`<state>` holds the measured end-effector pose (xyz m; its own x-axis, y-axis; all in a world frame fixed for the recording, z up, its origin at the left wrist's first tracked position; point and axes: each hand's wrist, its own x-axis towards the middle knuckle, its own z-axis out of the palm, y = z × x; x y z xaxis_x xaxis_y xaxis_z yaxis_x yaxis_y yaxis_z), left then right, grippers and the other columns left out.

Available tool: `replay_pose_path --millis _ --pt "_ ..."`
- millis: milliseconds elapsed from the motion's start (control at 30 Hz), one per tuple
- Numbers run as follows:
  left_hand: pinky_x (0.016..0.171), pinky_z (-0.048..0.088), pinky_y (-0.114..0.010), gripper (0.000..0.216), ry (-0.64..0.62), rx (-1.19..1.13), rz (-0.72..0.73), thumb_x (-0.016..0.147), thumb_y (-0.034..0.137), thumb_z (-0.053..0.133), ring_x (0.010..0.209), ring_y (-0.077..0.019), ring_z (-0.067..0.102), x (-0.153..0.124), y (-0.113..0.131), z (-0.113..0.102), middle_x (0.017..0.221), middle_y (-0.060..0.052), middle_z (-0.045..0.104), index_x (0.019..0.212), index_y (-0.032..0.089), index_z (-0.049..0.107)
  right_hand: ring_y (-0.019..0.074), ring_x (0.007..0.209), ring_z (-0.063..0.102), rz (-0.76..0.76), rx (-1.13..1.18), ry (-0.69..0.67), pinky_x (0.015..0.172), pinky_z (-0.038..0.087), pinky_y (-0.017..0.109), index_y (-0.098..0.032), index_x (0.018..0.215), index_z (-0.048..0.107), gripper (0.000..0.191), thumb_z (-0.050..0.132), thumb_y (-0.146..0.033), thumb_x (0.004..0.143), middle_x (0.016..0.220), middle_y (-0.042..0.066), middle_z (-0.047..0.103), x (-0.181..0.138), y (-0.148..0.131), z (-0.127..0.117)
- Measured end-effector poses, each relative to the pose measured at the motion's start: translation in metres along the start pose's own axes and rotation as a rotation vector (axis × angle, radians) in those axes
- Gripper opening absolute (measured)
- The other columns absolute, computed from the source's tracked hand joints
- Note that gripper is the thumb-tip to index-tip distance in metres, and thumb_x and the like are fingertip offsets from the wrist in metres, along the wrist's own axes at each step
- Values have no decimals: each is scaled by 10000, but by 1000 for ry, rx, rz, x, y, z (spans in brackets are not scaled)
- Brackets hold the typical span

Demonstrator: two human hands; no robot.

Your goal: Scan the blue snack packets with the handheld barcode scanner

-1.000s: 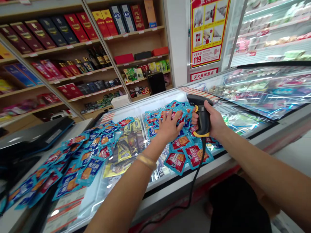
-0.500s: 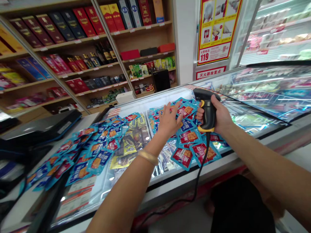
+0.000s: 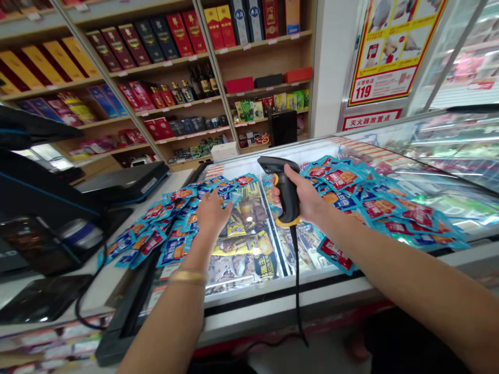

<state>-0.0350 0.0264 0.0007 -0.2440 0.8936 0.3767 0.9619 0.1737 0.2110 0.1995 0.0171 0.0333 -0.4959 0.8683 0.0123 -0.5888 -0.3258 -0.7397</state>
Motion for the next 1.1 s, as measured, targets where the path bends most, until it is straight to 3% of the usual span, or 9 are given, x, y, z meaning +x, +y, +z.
replay_pose_path --millis 233,367,500,600,733,833,900,1000,1100 --pt "1012 392 -537 652 -74 87 11 854 533 485 1253 -391 473 -2 3 2 1375 -183 517 1400 181 440 123 525 455 140 -44 -40 516 404 240 -190 776 545 382 605 -565 805 581 -2 531 2 30 -11" --pt "1027 380 -527 549 -124 121 31 856 388 492 1289 -368 447 -2 8 -1 1385 -155 522 1369 196 482 118 534 453 161 -69 -42 534 399 236 -171 757 558 400 596 -564 813 582 4 524 -3 32 -12" --pt "959 450 -466 539 -156 148 39 803 238 503 1169 -338 562 -5 8 -5 1276 -167 595 1339 183 506 109 539 440 155 -80 -62 535 389 226 -160 765 572 408 601 -565 810 588 -1 511 -6 32 -10" --pt "893 494 -420 508 -166 144 76 803 235 491 1093 -326 611 -5 8 -8 1208 -167 630 1304 167 542 109 545 443 140 -95 -71 539 390 227 -161 775 573 414 609 -573 800 598 -3 510 -7 32 -12" --pt "903 496 -413 371 -125 95 88 872 294 419 1081 -318 626 -6 9 -12 1125 -162 669 1113 165 670 111 551 453 136 -107 -66 544 398 228 -162 783 574 423 620 -583 786 604 -1 514 -8 31 -14" --pt "961 474 -438 373 48 -151 26 902 320 391 1105 -305 621 -7 12 -16 1114 -151 685 1083 154 671 107 548 457 125 -109 -70 541 401 222 -160 774 570 426 633 -582 775 603 0 520 -8 31 -13" --pt "949 495 -445 367 109 -482 -34 914 340 379 1057 -271 649 -8 16 -17 1041 -112 711 1092 169 651 107 545 461 127 -108 -73 537 403 218 -162 763 564 425 630 -581 778 600 2 527 -8 30 -12" --pt "805 578 -430 328 -68 -1017 -200 920 368 380 831 -201 708 -11 23 -15 825 -32 721 1079 212 620 106 530 458 146 -97 -67 523 401 215 -164 757 563 420 616 -579 790 585 0 528 -9 30 -10" --pt "711 605 -414 271 -257 -1277 -328 897 378 444 691 -164 709 -14 29 -9 715 0 692 1028 210 612 109 518 458 154 -90 -45 516 399 217 -173 752 557 407 608 -574 800 564 -3 530 -9 30 -8"
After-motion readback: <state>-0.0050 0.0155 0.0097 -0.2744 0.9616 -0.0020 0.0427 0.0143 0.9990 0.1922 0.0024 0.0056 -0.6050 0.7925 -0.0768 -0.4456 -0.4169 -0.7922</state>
